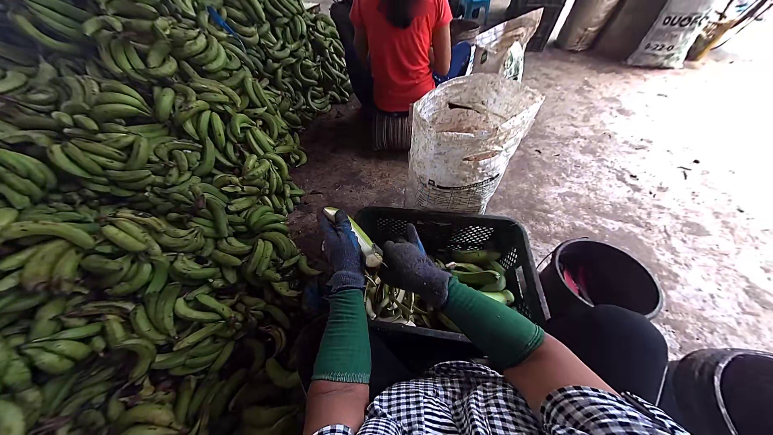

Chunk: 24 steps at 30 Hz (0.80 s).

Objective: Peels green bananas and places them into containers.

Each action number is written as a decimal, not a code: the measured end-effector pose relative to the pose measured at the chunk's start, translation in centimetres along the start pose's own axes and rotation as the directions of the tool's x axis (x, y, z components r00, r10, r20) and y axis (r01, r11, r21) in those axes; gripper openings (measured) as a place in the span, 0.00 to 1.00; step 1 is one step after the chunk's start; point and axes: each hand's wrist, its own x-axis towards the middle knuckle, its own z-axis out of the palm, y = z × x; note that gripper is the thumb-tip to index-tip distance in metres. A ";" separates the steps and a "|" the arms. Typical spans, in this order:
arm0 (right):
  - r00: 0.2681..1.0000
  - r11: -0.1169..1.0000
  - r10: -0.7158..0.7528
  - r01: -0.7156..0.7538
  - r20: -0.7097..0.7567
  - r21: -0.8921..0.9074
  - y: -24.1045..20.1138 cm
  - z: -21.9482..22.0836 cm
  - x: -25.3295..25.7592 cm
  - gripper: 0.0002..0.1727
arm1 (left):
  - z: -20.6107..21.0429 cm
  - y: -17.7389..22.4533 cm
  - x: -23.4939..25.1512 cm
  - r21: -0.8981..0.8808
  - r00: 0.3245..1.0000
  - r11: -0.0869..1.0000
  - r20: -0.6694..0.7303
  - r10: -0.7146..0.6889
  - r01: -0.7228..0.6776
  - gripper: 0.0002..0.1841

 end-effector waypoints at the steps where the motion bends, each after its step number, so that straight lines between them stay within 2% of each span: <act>1: 1.000 0.999 0.016 -0.016 -0.005 -0.031 0.0 0.3 0.1 0.20 | 0.0 -0.1 0.1 0.027 1.000 0.999 0.006 0.029 -0.030 0.35; 3: 0.998 0.996 0.067 -0.067 0.002 -0.063 0.1 0.6 1.0 0.25 | -0.1 -0.3 -0.2 0.055 0.996 0.996 0.059 0.061 -0.064 0.35; 5: 0.995 0.993 0.096 -0.094 0.029 -0.067 0.3 -0.1 2.1 0.29 | -0.8 0.2 -1.5 0.004 0.980 1.000 0.200 0.018 -0.020 0.33; 7: 0.993 0.990 0.116 -0.115 0.008 -0.078 0.7 -0.8 3.7 0.26 | -1.6 0.6 -3.0 -0.057 0.941 0.997 0.337 -0.028 0.050 0.30; 9: 0.996 0.987 0.082 -0.086 -0.034 -0.132 1.3 -1.4 5.6 0.21 | -2.2 0.8 -3.8 -0.088 0.908 0.993 0.418 -0.036 0.080 0.26; 14: 0.995 0.961 -0.098 0.086 -0.031 -0.264 0.9 -3.9 6.9 0.12 | -3.2 -0.5 -3.9 -0.036 0.849 0.999 0.527 0.033 -0.016 0.23; 16: 0.994 0.947 -0.109 0.098 -0.018 -0.305 0.7 -4.4 7.7 0.12 | -3.3 -0.4 -3.8 0.002 0.844 1.000 0.536 0.017 -0.021 0.24; 20: 0.998 0.959 -0.016 -0.001 -0.056 -0.283 1.4 -3.9 8.6 0.15 | -3.1 -0.4 -3.3 -0.080 0.848 0.996 0.529 0.019 0.027 0.27; 22: 0.997 0.959 0.074 -0.080 -0.034 -0.270 2.4 -4.1 8.0 0.21 | -3.3 0.0 -3.4 -0.105 0.838 0.994 0.545 0.025 0.039 0.26; 24: 0.988 0.955 0.154 -0.155 -0.021 -0.254 3.1 -4.7 7.7 0.23 | -3.2 0.4 -3.0 -0.154 0.846 0.980 0.533 -0.022 0.123 0.27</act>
